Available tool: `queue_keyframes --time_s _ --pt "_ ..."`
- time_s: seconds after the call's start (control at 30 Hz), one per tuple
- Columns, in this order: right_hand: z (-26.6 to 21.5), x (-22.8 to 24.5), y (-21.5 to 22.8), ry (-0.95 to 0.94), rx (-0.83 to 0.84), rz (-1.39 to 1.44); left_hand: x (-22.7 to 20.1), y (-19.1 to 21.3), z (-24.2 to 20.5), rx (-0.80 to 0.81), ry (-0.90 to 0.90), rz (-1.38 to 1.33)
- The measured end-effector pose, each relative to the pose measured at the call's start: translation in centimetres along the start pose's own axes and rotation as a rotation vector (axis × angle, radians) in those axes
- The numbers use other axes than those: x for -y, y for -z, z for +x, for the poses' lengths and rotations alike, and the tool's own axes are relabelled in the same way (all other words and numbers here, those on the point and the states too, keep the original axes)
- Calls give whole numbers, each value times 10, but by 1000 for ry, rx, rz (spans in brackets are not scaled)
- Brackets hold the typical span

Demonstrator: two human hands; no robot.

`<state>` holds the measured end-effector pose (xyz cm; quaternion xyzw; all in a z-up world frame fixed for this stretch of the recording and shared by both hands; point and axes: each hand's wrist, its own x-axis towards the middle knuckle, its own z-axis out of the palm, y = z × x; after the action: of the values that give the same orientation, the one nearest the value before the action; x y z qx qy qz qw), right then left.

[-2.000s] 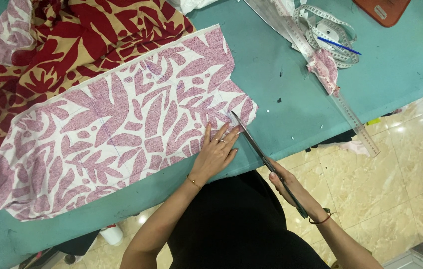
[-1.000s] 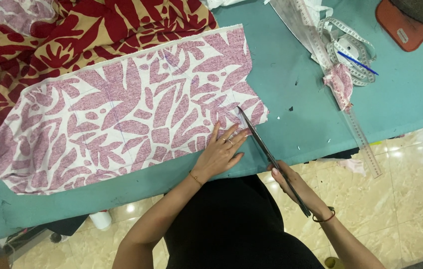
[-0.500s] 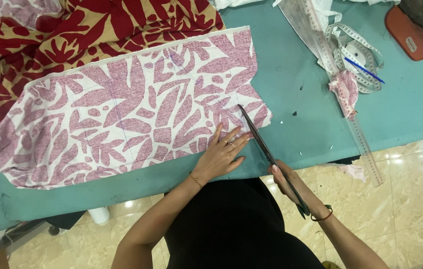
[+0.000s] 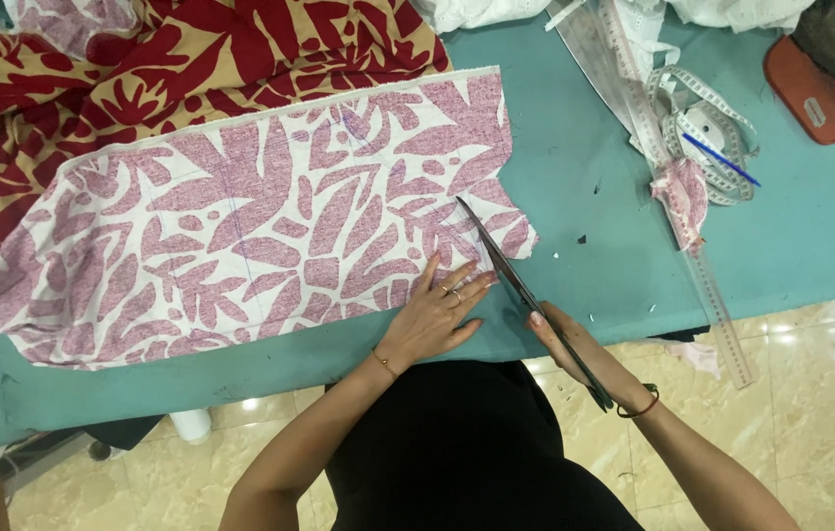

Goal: The person measures and marks a piece of patterned fabric using a ruler and a blue pen. They then use large shears to cut the fabric along the marked lines, separating a rectangular piece from the larger roll.

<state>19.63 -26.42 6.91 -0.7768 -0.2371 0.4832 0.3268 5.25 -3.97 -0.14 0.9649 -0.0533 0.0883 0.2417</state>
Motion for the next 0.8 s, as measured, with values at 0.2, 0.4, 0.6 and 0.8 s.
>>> queue_keyframes --time_s 0.2,0.4,0.6,0.8 --pt "2 20 13 -151 20 -40 -3 7 1 4 13 4" --pt "29 13 32 70 60 -160 -4 10 3 22 24 -4" --pt "38 39 45 77 93 -187 -2 8 1 10 38 -35" --pt "53 26 59 19 129 -222 -1 17 4 53 47 -91"
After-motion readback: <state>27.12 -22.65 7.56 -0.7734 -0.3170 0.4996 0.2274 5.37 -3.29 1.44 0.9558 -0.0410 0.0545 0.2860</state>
